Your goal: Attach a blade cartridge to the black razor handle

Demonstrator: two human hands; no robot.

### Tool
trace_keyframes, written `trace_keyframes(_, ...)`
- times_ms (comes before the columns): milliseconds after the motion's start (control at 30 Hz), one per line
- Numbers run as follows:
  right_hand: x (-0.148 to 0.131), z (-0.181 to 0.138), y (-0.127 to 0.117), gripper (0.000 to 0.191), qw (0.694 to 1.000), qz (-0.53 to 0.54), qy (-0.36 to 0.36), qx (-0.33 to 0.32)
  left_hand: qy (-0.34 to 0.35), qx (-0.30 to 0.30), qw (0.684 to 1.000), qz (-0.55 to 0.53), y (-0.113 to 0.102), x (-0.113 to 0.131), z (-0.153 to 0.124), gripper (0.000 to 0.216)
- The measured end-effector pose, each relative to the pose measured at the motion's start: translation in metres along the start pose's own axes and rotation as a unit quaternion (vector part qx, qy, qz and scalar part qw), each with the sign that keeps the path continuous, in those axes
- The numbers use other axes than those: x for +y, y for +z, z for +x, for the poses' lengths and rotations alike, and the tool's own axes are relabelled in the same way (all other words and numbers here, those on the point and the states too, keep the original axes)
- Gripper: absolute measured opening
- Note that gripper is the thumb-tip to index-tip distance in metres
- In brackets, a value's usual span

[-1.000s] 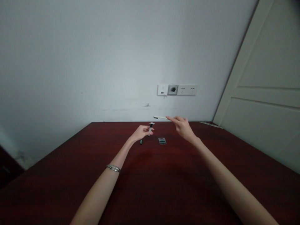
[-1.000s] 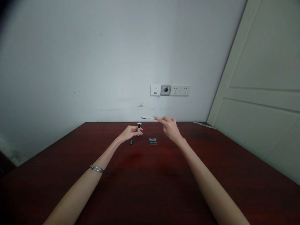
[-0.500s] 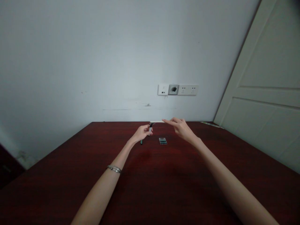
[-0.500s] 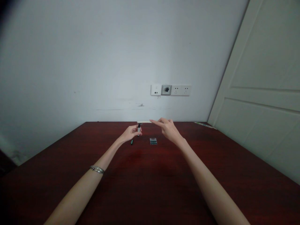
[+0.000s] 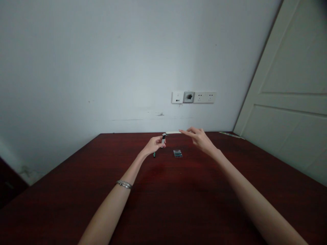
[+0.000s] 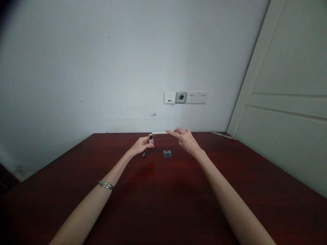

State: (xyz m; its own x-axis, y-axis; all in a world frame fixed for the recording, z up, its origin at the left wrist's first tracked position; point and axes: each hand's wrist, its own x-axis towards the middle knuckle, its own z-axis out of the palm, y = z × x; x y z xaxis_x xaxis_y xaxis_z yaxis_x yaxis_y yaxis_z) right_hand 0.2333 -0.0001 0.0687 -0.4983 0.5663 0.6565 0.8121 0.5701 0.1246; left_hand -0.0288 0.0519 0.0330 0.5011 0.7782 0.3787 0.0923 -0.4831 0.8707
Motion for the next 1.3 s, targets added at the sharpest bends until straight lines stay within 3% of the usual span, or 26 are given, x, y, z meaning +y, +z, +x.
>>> trace_keyframes(267,-0.011,0.004,-0.003,0.070,1.000,0.027,0.001,0.009,0.004,0.001,1.000,0.013,0.003,0.001,0.003,0.011)
trace_keyframes(500,0.004,0.000,0.000,0.069,1.000,0.015,0.001,0.020,0.001,-0.002,1.000,0.004,0.004,-0.002,0.004,0.010)
trace_keyframes(700,-0.010,0.004,0.002,0.070,1.000,0.024,-0.002,0.019,0.003,-0.006,1.000,0.007,0.007,0.003,0.005,0.011)
trace_keyframes(867,0.006,-0.002,0.004,0.070,0.999,0.036,0.006,0.016,0.000,-0.003,1.000,0.004,0.004,0.008,0.004,0.012)
trace_keyframes(1067,0.002,0.001,0.011,0.059,0.992,0.103,0.038,0.068,-0.002,0.002,1.000,0.006,0.003,0.001,0.006,0.011)
trace_keyframes(1167,-0.005,0.003,0.015,0.058,0.992,0.115,0.029,0.051,0.001,-0.001,1.000,0.010,0.003,0.001,0.007,0.011)
trace_keyframes(1300,0.007,-0.003,0.016,0.061,0.996,0.087,0.020,0.023,0.002,-0.001,1.000,0.012,0.002,0.000,0.007,0.012)
